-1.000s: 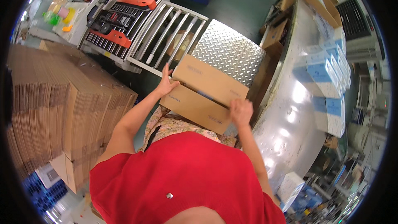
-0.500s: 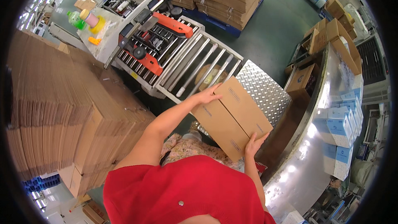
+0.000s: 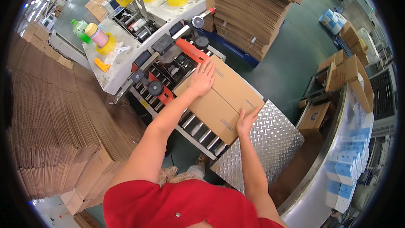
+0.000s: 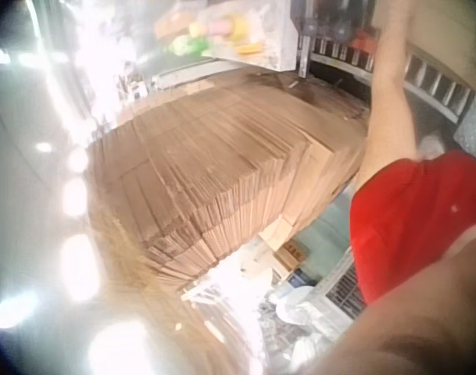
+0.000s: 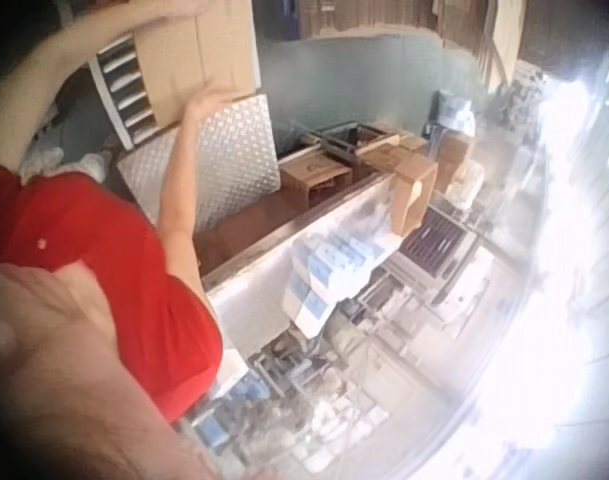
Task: The person folds cardboard sheets into boxes, fills them with smaller product packages from a work table, and places the completed boxes onto a conveyor belt.
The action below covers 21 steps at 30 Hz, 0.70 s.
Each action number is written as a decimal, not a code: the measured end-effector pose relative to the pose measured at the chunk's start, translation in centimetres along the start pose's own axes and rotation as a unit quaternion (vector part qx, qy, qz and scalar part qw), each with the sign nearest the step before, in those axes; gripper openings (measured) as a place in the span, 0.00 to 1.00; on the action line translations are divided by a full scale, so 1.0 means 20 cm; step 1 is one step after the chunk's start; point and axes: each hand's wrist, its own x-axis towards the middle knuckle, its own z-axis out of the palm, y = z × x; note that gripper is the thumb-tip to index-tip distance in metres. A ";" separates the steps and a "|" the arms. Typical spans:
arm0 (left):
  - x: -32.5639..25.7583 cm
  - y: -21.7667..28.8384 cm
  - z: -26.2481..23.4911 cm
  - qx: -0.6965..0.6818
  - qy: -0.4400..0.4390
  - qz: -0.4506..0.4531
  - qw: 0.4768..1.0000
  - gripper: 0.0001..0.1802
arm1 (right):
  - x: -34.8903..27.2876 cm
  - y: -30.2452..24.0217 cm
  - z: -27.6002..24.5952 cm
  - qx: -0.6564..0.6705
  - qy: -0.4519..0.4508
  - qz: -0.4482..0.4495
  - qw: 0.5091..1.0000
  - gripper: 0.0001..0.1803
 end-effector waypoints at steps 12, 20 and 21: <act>0.00 0.12 0.01 -0.093 -0.067 -0.003 0.993 0.37 | 0.25 -0.39 0.56 0.080 -0.030 -0.100 0.991 0.46; -0.46 -0.01 -0.51 -0.258 0.047 -0.038 0.964 0.38 | 0.30 -0.04 0.25 0.256 -0.232 0.026 0.938 0.23; -0.54 -0.07 -0.62 -0.226 0.095 -0.026 0.969 0.38 | 0.29 0.03 0.20 0.316 -0.293 0.117 0.895 0.19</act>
